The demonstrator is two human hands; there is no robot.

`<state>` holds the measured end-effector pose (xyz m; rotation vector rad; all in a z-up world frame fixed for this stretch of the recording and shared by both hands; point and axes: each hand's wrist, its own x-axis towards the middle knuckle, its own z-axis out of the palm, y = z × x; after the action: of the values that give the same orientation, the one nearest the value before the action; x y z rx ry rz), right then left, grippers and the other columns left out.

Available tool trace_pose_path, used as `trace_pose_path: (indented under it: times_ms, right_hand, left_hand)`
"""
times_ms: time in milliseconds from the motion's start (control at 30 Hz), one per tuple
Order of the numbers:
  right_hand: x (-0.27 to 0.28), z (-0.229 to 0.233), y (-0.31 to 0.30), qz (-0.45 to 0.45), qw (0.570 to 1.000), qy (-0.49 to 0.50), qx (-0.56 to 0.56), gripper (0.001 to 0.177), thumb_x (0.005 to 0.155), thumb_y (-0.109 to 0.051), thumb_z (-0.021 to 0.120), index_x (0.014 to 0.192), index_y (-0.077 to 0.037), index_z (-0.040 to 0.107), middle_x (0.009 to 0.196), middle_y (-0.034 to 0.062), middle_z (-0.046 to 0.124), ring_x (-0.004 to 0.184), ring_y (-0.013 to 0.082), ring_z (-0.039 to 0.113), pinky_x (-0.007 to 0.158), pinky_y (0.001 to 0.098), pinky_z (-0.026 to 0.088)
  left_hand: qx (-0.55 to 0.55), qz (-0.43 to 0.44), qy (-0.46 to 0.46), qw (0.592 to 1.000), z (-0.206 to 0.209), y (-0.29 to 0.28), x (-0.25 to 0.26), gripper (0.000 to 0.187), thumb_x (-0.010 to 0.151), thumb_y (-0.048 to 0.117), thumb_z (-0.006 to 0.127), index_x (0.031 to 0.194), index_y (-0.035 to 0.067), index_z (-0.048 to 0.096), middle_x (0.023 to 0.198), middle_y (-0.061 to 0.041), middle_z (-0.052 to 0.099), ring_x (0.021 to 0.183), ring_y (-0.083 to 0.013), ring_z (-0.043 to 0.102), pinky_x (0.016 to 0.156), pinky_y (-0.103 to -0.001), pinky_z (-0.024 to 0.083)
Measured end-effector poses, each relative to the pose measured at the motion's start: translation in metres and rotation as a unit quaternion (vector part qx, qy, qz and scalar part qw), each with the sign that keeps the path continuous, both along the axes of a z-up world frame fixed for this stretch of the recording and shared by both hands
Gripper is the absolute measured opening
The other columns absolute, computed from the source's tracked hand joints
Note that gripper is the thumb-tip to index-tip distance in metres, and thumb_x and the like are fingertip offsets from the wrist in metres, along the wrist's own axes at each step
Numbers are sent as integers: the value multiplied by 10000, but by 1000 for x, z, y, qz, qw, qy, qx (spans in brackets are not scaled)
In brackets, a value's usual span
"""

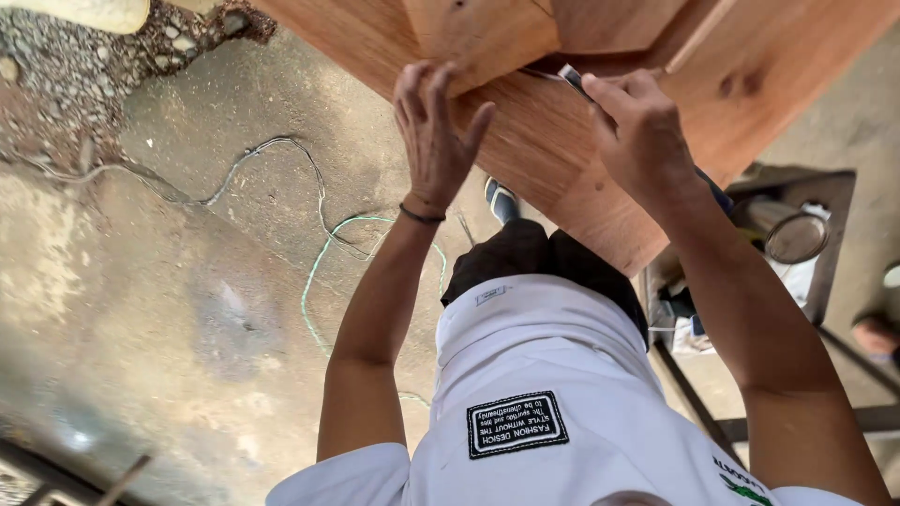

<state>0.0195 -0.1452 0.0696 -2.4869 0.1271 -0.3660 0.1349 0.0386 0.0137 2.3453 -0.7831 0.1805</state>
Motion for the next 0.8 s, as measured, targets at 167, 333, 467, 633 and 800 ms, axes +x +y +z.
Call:
trace_pose_path:
  times_ms: [167, 333, 467, 633, 800]
  right_hand:
    - [62, -15, -4, 4, 997, 14, -74, 269, 818, 50, 596, 1087, 35, 588, 748, 132, 448, 535, 250, 486, 473, 336, 460]
    - [111, -28, -10, -19, 994, 29, -99, 238, 813, 42, 565, 1047, 30, 606, 738, 136, 442, 531, 287, 492, 459, 361, 423]
    - [132, -40, -20, -26, 990, 55, -126, 241, 797, -11, 573, 1033, -25, 617, 789, 154, 487, 606, 332, 522, 515, 403, 449]
    - [140, -30, -16, -19, 987, 87, -134, 185, 815, -47, 598, 991, 3, 622, 849, 166, 513, 651, 336, 546, 515, 398, 453]
    - [148, -15, -9, -14, 960, 221, -172, 173, 810, -20, 543, 973, 12, 593, 805, 231, 558, 697, 349, 529, 569, 435, 433]
  left_hand:
    - [26, 51, 37, 998, -30, 8, 19, 695, 769, 569, 502, 1261, 129, 286, 1301, -124, 292, 1264, -286, 231, 1054, -470, 190]
    - [24, 74, 15, 997, -44, 7, 17, 675, 774, 548, 507, 1267, 131, 308, 1308, -79, 327, 1278, -254, 238, 1085, -440, 136]
    - [34, 73, 29, 996, -42, 7, 19, 655, 777, 550, 507, 1275, 170, 314, 1313, -77, 315, 1280, -249, 230, 1086, -427, 142]
    - [47, 70, 24, 996, -45, 8, 18, 624, 785, 546, 516, 1278, 211, 330, 1321, -82, 299, 1284, -250, 227, 1086, -435, 148]
    - [52, 84, 4, 995, -50, 7, 19, 652, 761, 580, 546, 1268, 223, 343, 1316, -75, 318, 1276, -252, 255, 1083, -431, 179]
